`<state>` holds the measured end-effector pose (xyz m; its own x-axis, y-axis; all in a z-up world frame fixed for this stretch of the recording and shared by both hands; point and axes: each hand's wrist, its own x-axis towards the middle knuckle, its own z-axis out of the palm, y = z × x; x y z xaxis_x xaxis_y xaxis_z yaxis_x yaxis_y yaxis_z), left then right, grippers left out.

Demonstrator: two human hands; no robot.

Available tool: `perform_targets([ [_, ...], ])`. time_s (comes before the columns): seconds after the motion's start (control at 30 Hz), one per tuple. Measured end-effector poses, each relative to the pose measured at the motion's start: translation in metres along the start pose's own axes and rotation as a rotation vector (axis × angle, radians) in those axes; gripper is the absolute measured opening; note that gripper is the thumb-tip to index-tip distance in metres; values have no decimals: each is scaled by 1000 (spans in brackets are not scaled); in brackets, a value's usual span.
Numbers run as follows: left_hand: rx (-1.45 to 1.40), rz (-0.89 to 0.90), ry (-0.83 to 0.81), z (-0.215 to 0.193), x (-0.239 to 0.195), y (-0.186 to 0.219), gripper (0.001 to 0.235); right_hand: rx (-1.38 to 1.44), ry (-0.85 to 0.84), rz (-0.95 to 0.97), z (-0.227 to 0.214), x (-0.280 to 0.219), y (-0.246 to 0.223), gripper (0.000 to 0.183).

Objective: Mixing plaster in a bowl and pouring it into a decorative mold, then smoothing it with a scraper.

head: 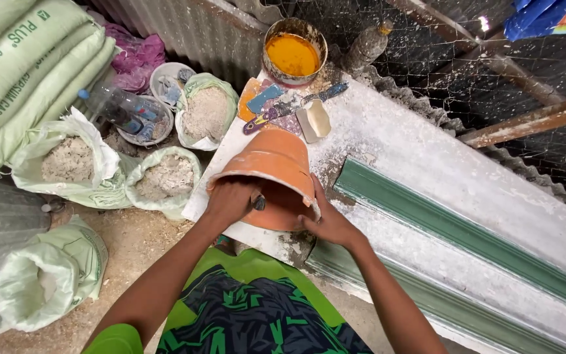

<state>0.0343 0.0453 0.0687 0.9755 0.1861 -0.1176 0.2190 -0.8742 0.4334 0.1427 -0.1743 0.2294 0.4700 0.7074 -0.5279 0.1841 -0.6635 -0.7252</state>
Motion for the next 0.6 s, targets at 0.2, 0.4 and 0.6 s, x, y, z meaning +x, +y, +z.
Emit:
perform_targets([
  [0.2,71,42,333,138,68,-25,20,153,-1,33,45,21,11,94],
  [0.4,1162,423,371,275,39,-79,40,260,71,-5,57,26,50,94],
  [0.6,-422,-85,351,158,-8,-26,30,328,117,-19,80,33,65,94],
])
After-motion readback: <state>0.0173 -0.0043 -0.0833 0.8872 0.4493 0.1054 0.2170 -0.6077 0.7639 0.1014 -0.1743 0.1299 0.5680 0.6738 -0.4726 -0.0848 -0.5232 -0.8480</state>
